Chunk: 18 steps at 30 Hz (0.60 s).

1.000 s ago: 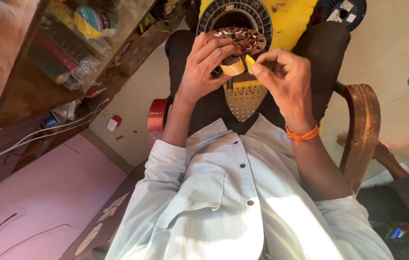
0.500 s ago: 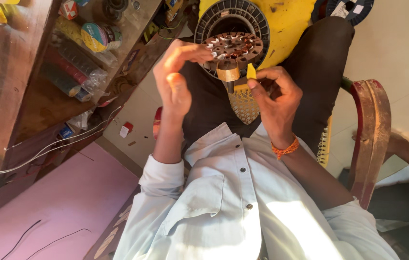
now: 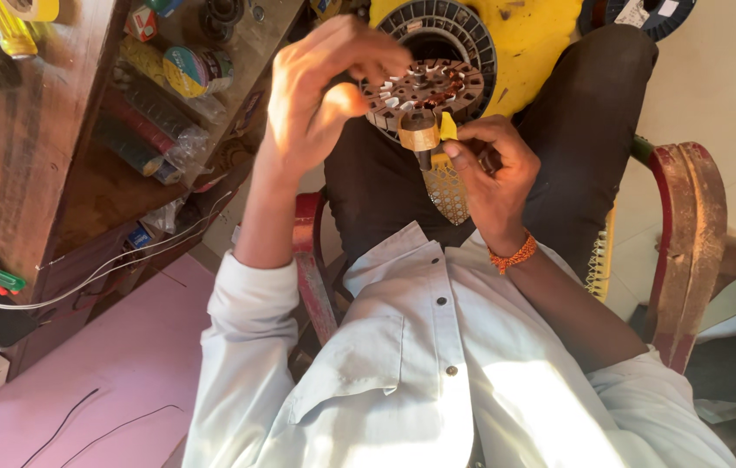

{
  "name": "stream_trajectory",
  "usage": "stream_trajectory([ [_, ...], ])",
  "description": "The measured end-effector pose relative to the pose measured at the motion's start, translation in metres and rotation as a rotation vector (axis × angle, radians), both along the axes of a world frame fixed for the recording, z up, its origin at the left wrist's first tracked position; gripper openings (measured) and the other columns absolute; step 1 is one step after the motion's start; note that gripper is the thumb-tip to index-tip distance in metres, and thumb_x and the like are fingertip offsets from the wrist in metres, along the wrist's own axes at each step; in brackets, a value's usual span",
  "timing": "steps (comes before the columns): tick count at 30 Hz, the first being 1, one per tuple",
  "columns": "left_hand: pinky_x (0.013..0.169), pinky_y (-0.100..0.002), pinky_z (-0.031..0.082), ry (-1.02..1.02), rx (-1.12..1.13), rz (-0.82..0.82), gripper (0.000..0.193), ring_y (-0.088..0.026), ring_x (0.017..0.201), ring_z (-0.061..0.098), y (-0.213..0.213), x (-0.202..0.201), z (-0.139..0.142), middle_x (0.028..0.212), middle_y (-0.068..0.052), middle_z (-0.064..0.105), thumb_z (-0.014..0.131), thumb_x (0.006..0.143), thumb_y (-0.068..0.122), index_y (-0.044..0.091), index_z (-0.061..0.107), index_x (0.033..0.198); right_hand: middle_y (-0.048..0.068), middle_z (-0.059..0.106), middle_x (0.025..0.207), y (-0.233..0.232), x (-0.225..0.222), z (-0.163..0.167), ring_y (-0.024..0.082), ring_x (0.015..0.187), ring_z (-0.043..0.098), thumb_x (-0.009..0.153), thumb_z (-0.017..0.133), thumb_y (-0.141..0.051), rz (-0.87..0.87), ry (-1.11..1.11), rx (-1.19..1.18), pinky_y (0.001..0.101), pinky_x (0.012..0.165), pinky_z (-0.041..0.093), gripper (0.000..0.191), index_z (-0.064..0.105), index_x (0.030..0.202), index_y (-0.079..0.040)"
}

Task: The person sits with a motor stator on their lap and uses yellow electrical tape to wrap and secure the copper windings. They repeatedly cut tape with scissors, apply it to the windings, and press it down to ensure adhesion.

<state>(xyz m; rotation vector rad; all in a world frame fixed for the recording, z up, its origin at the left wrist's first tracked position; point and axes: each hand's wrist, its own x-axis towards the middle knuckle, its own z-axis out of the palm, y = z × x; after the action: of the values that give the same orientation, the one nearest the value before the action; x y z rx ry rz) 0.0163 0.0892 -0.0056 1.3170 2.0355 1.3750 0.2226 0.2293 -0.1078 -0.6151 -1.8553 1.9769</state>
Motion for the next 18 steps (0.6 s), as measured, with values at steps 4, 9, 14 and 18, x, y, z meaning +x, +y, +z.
stream_trajectory([
  [4,0.084,-0.035,0.056,0.122,0.011,-0.191,0.043,-0.022,0.094,0.067,0.021,-0.024,0.004,0.116,-0.008,0.071,0.064,0.11,0.042,0.001,0.066,0.123,0.003,0.063,0.104,-0.002,-0.003,-0.005,0.005,0.082,0.051,0.1,0.078,-0.001,0.019,0.025,-0.02,0.0217,0.072,0.042,0.014,0.067,0.109,0.002],
  [9,0.088,-0.035,0.059,-0.002,-0.144,-0.262,0.027,-0.022,0.101,0.07,0.038,-0.029,0.01,0.12,-0.009,0.067,0.07,0.106,0.026,0.005,0.065,0.122,0.003,0.058,0.106,0.014,-0.002,0.005,0.004,0.081,0.05,0.099,0.08,-0.003,0.059,0.041,-0.095,0.0203,0.07,0.042,0.018,0.065,0.108,0.001],
  [14,0.088,-0.046,0.054,0.273,-0.322,-0.067,0.034,-0.033,0.105,0.064,0.024,0.001,0.028,0.11,-0.008,0.066,0.085,0.093,0.025,0.009,0.066,0.116,0.005,0.06,0.11,0.047,-0.004,0.021,0.004,0.08,0.056,0.098,0.082,-0.003,0.151,0.042,0.081,0.0184,0.068,0.045,0.022,0.063,0.108,0.001],
  [18,0.1,-0.043,0.049,0.359,-0.25,-0.009,0.052,-0.03,0.121,0.058,0.004,0.044,0.022,0.129,-0.002,0.062,0.091,0.086,0.031,0.018,0.062,0.127,0.006,0.069,0.102,0.063,-0.008,0.026,0.006,0.088,0.064,0.102,0.08,-0.002,0.212,-0.054,0.029,0.0194,0.078,0.052,0.017,0.065,0.109,0.002],
])
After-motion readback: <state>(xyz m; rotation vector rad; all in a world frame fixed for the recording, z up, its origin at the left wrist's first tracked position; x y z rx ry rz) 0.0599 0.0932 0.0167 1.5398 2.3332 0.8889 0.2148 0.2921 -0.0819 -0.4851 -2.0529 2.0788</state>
